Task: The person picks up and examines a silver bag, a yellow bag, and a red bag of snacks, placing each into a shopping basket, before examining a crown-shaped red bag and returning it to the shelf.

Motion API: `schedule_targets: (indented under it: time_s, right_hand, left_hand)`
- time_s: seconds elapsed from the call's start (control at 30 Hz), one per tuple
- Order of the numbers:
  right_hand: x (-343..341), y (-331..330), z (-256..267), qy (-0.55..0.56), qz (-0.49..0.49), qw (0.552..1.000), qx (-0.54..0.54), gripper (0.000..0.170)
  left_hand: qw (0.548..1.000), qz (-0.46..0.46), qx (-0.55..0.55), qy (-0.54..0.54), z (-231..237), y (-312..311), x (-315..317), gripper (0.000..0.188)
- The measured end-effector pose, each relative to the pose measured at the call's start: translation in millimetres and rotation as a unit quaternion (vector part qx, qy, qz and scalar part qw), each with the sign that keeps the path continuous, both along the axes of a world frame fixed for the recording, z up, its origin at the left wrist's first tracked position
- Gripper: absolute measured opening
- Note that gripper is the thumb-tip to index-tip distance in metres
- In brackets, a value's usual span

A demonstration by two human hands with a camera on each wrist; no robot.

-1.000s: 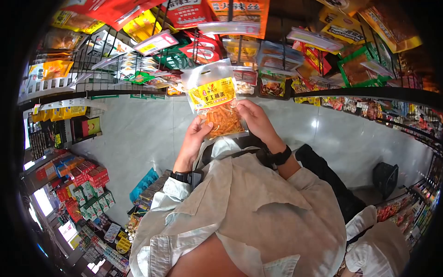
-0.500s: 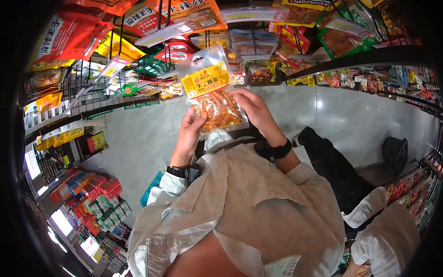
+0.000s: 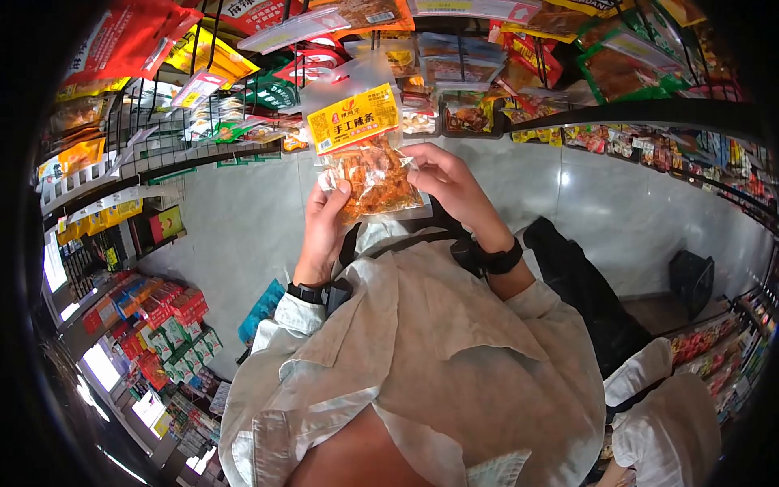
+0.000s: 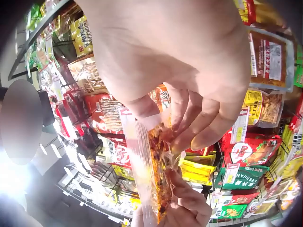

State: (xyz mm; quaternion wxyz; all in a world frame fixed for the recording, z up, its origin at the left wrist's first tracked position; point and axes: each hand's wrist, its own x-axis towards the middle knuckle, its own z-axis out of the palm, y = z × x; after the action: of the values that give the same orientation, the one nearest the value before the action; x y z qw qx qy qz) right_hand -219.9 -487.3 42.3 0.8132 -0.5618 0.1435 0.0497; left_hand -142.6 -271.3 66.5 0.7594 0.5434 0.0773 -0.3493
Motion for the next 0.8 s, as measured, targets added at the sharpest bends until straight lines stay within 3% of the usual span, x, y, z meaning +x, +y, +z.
schedule_targets:
  time_s: [0.3, 0.43, 0.8]
  right_hand:
    - [2, 8, 0, -0.051, 0.0, 0.999, 0.017, 0.041]
    - [3, 17, 6, -0.02, 0.022, 1.0, 0.003, 0.043]
    - [15, 95, 3, -0.016, -0.024, 0.999, -0.015, 0.044]
  left_hand:
    - [0.999, -0.014, -0.033, -0.003, -5, 11, 2, 0.04]
    - [0.999, -0.035, -0.032, -0.021, -3, 23, 12, 0.039]
    - [0.989, -0.091, -0.06, -0.098, -7, 89, 49, 0.026]
